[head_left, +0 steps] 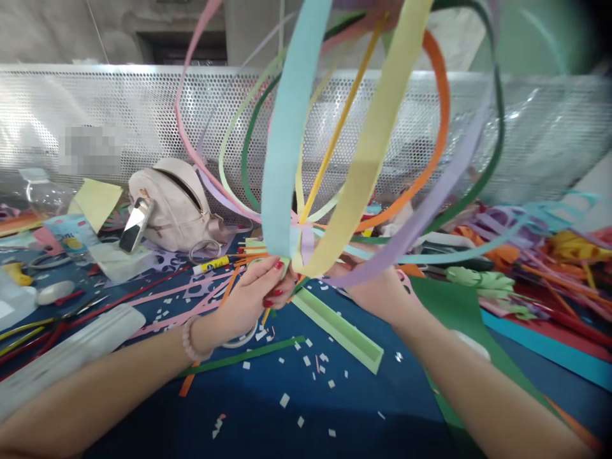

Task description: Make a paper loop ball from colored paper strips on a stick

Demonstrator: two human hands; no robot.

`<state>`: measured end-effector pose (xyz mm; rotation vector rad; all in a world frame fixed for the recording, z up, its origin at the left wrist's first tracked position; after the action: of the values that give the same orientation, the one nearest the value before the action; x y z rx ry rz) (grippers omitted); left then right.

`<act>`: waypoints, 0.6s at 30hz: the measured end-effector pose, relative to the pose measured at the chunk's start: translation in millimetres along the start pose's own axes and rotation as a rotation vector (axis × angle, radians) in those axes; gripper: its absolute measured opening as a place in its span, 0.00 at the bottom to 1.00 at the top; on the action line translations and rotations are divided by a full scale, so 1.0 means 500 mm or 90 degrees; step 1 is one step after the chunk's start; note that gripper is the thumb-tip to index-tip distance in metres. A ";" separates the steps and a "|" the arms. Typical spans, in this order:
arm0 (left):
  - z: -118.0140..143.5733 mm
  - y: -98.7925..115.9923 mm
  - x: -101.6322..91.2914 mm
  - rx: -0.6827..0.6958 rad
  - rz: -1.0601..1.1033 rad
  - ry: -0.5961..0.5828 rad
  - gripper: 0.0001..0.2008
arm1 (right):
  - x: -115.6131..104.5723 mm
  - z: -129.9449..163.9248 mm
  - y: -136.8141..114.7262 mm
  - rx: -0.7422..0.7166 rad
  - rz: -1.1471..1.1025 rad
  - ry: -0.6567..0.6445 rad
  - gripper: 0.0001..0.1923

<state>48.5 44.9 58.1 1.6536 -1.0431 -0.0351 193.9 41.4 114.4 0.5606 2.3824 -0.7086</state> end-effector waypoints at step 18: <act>0.010 -0.015 0.019 -0.058 0.091 -0.048 0.12 | 0.022 0.005 -0.019 0.072 -0.141 -0.023 0.04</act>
<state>56.2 34.6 54.8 1.5023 -1.1980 -0.0511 181.8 34.7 109.0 0.3290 2.4052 -0.9472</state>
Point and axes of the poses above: each hand's wrist, its own z-axis away from the middle knuckle, its own x-axis out of the palm, y = z × x, the point moved 4 cm from there along -z, towards the middle knuckle, and after that the axes turned 11 degrees about z, right-handed, at the moved point
